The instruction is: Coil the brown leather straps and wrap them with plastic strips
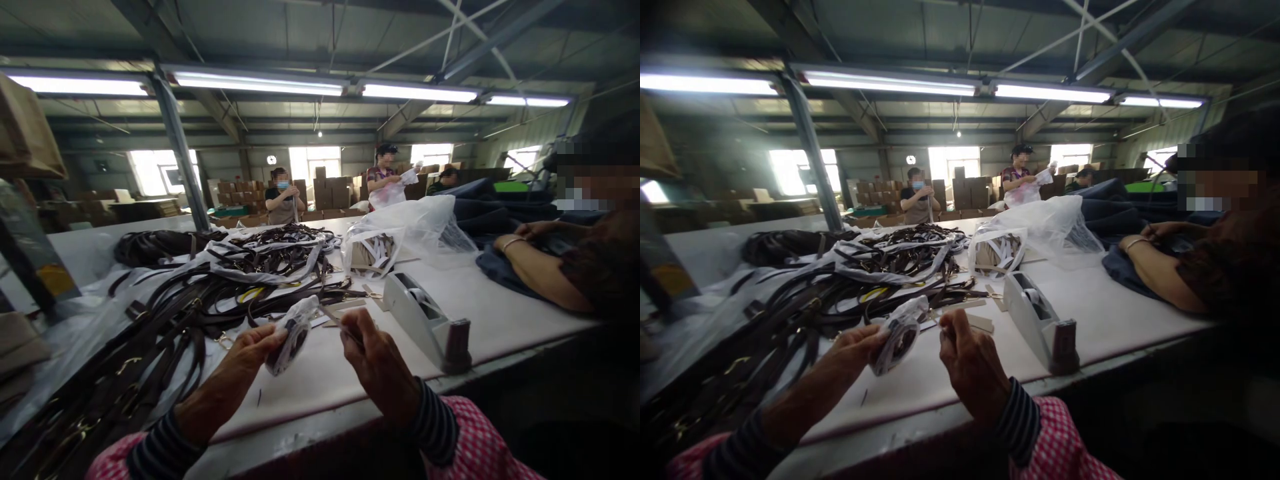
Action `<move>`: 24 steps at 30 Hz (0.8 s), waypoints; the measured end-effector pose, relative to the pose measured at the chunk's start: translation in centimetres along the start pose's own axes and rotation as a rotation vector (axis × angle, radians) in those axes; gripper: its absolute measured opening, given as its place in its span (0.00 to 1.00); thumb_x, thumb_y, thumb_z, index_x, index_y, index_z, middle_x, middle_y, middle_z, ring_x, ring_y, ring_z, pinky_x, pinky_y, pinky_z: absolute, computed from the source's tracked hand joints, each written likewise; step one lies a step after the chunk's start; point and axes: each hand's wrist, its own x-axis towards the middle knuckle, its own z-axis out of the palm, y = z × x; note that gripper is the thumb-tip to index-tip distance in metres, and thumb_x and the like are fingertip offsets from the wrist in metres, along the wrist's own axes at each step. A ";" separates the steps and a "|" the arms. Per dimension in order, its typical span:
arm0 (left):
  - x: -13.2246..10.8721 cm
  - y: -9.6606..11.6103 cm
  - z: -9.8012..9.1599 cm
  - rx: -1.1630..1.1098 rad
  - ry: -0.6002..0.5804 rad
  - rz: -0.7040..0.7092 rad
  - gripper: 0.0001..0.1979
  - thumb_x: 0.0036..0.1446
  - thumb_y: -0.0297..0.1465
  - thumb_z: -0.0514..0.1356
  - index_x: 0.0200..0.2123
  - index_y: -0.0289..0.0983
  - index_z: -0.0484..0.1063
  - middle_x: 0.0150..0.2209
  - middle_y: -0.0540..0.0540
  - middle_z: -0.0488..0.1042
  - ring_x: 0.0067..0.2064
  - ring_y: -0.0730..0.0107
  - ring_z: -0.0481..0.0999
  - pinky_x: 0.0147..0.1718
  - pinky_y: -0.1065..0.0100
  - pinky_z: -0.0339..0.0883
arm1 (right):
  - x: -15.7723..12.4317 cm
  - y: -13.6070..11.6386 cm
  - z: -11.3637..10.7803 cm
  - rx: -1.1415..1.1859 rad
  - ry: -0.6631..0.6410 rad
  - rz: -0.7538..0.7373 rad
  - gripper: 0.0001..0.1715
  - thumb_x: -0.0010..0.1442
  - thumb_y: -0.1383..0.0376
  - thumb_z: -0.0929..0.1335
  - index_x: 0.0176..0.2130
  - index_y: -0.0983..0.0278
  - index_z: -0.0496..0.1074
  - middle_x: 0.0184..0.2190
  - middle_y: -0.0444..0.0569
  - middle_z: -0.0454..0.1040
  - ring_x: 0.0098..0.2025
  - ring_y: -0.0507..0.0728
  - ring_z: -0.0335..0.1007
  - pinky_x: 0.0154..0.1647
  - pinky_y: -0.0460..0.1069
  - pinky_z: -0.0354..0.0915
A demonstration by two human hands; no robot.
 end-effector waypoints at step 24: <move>-0.2 -0.5 0.2 0.952 -0.414 0.425 0.19 0.65 0.43 0.65 0.56 0.44 0.74 0.53 0.43 0.75 0.55 0.53 0.69 0.53 0.59 0.61 | 2.1 5.3 2.5 -0.100 -0.620 -0.162 0.08 0.59 0.73 0.75 0.36 0.60 0.80 0.31 0.41 0.80 0.34 0.54 0.74 0.36 0.46 0.60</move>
